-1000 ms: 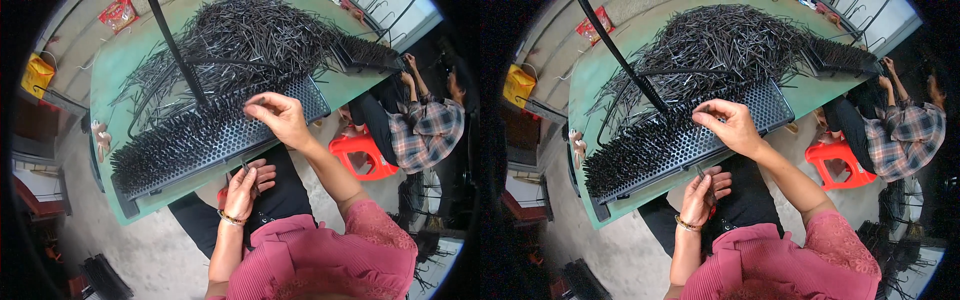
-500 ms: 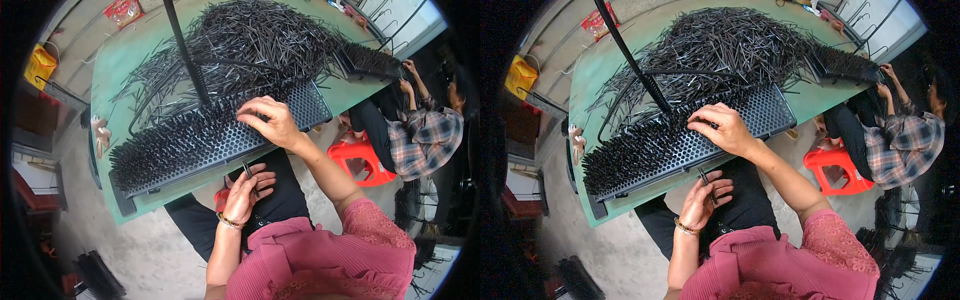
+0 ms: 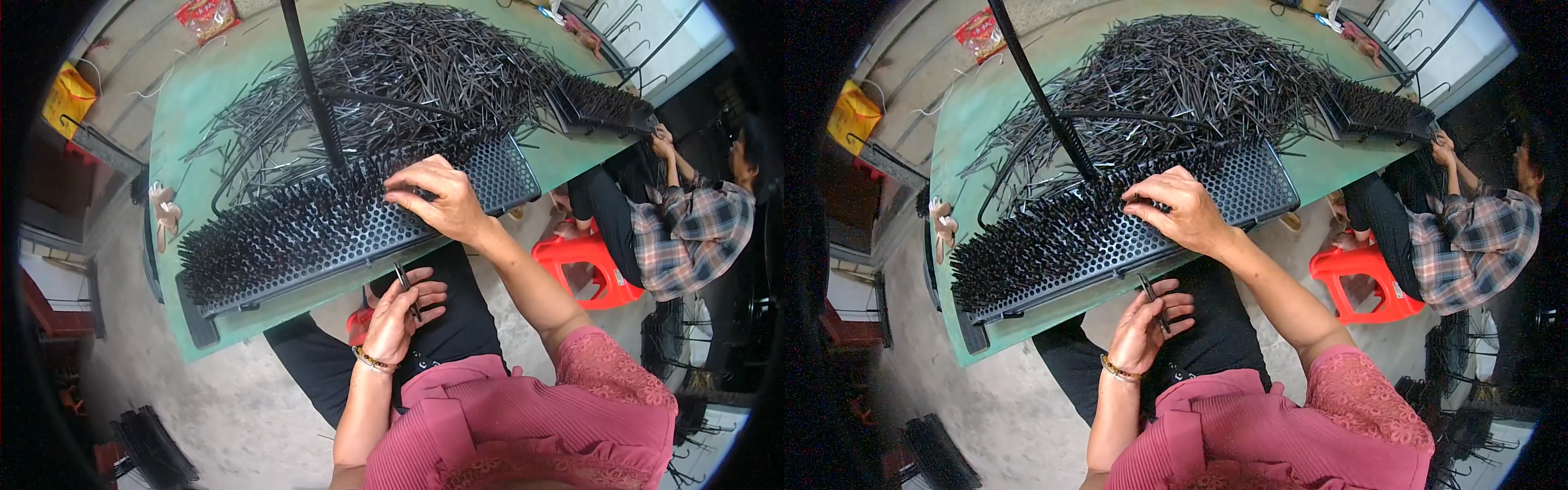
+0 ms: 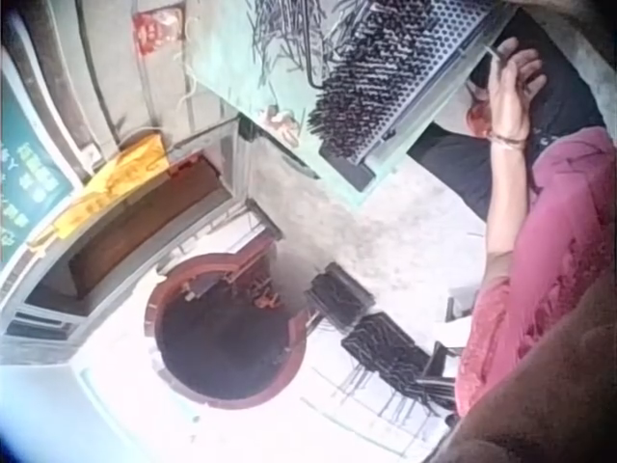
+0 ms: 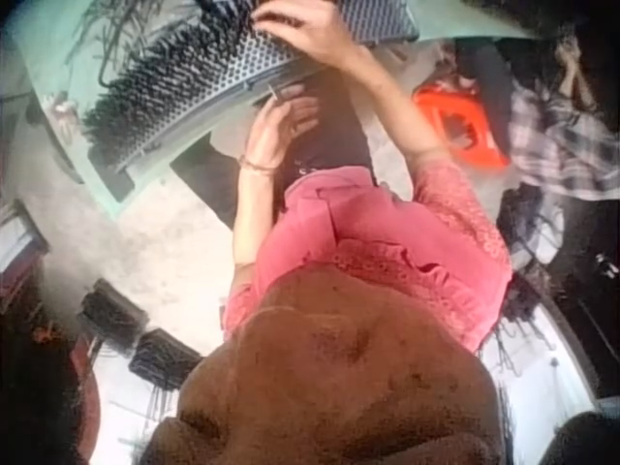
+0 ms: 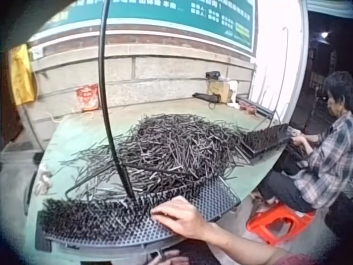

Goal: Manually inserting black bristles into a perforated base plate for assembly.

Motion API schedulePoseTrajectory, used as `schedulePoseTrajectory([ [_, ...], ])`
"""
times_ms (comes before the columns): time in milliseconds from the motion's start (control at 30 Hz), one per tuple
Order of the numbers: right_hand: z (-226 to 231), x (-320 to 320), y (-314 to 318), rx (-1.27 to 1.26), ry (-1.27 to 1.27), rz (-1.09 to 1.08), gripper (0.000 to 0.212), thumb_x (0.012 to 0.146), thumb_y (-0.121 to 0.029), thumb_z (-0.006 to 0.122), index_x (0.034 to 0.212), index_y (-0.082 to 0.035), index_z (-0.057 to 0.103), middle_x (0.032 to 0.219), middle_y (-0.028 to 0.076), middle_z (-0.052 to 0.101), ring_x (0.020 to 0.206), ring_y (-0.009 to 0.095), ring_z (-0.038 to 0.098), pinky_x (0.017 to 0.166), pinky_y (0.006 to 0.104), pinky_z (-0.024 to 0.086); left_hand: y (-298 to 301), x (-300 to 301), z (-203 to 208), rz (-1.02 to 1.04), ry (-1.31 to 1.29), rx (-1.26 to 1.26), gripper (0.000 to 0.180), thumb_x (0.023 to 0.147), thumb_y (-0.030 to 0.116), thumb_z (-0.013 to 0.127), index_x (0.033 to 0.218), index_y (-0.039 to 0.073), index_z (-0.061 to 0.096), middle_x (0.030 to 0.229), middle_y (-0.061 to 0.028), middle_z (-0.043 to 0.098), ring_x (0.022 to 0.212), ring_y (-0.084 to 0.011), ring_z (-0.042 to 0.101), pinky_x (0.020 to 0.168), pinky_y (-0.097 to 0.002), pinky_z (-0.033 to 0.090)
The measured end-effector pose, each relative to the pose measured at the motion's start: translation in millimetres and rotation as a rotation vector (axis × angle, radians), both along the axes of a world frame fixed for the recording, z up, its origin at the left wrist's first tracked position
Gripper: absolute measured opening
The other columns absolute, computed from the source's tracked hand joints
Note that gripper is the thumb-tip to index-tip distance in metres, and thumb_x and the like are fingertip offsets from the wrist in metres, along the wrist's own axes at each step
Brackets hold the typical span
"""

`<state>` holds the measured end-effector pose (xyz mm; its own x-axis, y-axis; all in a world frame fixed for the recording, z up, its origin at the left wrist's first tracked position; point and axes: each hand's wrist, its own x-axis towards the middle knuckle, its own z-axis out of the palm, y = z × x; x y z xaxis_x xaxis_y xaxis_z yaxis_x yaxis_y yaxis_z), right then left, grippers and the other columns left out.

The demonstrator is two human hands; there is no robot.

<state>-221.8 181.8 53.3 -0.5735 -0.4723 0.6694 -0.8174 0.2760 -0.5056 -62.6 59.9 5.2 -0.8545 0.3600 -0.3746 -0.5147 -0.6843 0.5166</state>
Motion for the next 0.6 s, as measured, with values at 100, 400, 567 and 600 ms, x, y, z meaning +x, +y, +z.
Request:
schedulePoseTrajectory([
  [100,-1,0,1,0.018,-0.015,-0.011,0.018,0.072,-0.008,0.075,0.088,-0.004,0.068,0.082,0.006,0.068,0.076,0.018,0.064,0.073,0.0305,0.044,1,0,-1,-0.006,-0.003,0.0,0.035,0.097,0.016,0.04,0.129,0.002,0.042,0.112,-0.0139,0.059,0.102,-0.0208,0.058,0.088,-0.0368,0.049],
  [400,-8,3,3,0.013,0.023,-0.013,0.017,0.073,-0.007,0.073,0.089,-0.004,0.068,0.086,0.006,0.068,0.079,0.019,0.064,0.074,0.0308,0.044,4,1,-2,0.022,-0.017,-0.002,0.039,0.094,0.019,0.046,0.128,0.0,0.042,0.11,-0.0161,0.059,0.099,-0.0246,0.059,0.087,-0.0402,0.05],
  [567,-15,10,3,0.02,0.133,-0.086,0.016,0.074,-0.007,0.071,0.09,-0.004,0.069,0.09,0.006,0.067,0.082,0.019,0.063,0.074,0.0317,0.045,4,0,-1,0.005,0.02,0.058,0.038,0.097,0.02,0.041,0.129,-0.001,0.042,0.111,-0.0151,0.059,0.101,-0.0218,0.059,0.087,-0.0372,0.049],
  [600,-16,10,3,0.022,0.13,-0.084,0.016,0.074,-0.007,0.071,0.09,-0.004,0.069,0.09,0.006,0.067,0.082,0.019,0.063,0.074,0.0317,0.045,4,-1,-1,0.01,0.022,0.084,0.039,0.097,0.02,0.041,0.13,-0.001,0.041,0.111,-0.0154,0.059,0.101,-0.0223,0.059,0.087,-0.0373,0.049],
])
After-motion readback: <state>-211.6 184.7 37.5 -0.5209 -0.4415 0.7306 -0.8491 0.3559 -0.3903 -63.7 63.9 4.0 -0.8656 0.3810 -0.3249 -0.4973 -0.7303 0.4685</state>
